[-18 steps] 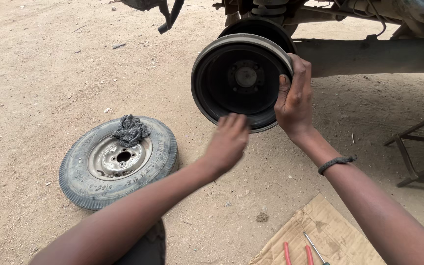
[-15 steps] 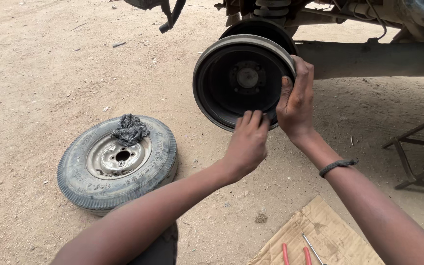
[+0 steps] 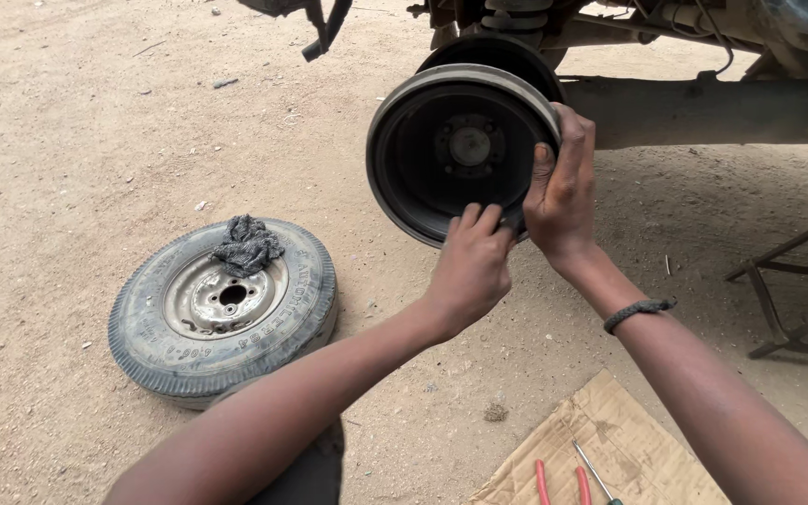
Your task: The person wipes the inside of a brake drum using a cloth while it is attached to an axle.
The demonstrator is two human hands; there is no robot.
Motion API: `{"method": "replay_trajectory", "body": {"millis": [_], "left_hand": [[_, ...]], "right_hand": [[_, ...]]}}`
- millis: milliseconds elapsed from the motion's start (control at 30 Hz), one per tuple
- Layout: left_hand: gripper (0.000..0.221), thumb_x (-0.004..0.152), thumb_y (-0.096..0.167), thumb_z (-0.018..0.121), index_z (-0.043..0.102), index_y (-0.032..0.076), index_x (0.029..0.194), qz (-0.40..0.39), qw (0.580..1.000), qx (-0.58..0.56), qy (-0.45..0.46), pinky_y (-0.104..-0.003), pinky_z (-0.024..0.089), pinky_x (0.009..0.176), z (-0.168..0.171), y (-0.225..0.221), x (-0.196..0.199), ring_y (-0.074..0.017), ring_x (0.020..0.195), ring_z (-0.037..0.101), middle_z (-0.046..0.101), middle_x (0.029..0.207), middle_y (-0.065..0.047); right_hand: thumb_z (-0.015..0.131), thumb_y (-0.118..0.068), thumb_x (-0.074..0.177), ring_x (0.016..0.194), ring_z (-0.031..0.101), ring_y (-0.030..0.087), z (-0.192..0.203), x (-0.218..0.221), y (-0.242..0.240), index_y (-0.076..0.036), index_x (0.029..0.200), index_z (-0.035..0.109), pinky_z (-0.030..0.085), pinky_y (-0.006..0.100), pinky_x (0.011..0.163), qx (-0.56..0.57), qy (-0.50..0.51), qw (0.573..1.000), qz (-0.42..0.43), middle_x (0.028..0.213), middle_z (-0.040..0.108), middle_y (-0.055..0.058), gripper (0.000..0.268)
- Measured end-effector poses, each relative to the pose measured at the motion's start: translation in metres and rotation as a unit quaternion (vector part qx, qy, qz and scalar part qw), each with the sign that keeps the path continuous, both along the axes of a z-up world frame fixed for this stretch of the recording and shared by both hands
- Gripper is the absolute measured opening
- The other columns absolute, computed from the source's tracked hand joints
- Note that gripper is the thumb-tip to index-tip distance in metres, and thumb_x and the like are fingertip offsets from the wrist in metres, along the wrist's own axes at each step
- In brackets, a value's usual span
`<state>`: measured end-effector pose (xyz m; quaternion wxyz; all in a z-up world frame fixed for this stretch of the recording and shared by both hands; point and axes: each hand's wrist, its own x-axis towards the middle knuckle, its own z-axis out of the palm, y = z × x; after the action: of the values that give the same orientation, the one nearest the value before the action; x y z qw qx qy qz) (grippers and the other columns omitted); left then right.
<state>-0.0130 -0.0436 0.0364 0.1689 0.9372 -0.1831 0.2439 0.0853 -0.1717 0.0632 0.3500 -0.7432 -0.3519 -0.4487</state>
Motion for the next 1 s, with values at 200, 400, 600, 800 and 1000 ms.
{"method": "replay_trajectory", "body": {"millis": [200,400,600,800,1000], "left_hand": [[0.037,0.08,-0.011,0.053,0.073,-0.002,0.109,-0.053,0.996,0.014,-0.066,-0.055,0.038,0.11,0.002,0.039,0.02,-0.0344,0.125,0.054,0.061,0.127,-0.023],[0.029,0.079,-0.008,0.055,0.076,-0.001,0.098,-0.004,0.989,0.135,-0.064,-0.054,0.034,0.118,0.001,0.075,0.013,-0.0361,0.128,0.055,0.062,0.128,-0.022],[0.015,0.089,0.003,0.062,0.074,-0.002,0.095,-0.077,0.991,-0.103,0.042,-0.048,0.047,0.106,0.002,0.032,0.013,-0.0367,0.12,0.057,0.062,0.128,-0.021],[0.01,0.077,0.008,0.069,0.079,0.008,0.075,-0.034,0.985,0.156,-0.062,-0.054,0.039,0.11,0.009,0.083,0.006,-0.0375,0.126,0.054,0.061,0.13,-0.021],[0.018,0.085,0.003,0.065,0.075,0.004,0.069,-0.049,0.984,0.17,0.001,-0.056,0.037,0.113,0.018,0.066,0.012,-0.036,0.132,0.05,0.057,0.138,-0.023]], "right_hand": [[0.052,-0.037,0.116,0.121,0.058,0.027,0.018,0.006,0.0,-0.002,0.124,0.058,0.058,0.038,0.1,0.074,0.036,0.996,0.027,0.138,0.047,0.014,0.037],[0.071,-0.039,0.106,0.127,0.059,0.031,0.082,0.014,-0.006,-0.003,0.128,0.066,0.058,0.037,0.095,-0.082,-0.019,0.994,0.075,0.138,0.054,0.015,0.043],[0.067,-0.03,0.106,0.083,0.062,0.014,0.088,0.004,0.011,-0.008,0.13,0.07,0.048,0.025,0.073,-0.039,0.27,0.955,0.115,0.091,0.069,0.004,0.033],[0.062,-0.031,0.114,0.079,0.048,0.013,0.04,-0.007,0.003,0.0,0.118,0.067,0.039,0.028,0.07,0.075,0.223,0.971,0.051,0.084,0.057,0.003,0.032],[0.052,-0.035,0.109,0.088,0.063,0.016,0.006,-0.057,0.008,0.0,0.136,0.051,0.055,0.028,0.079,0.079,0.169,0.982,-0.038,0.106,0.064,0.006,0.044]]}}
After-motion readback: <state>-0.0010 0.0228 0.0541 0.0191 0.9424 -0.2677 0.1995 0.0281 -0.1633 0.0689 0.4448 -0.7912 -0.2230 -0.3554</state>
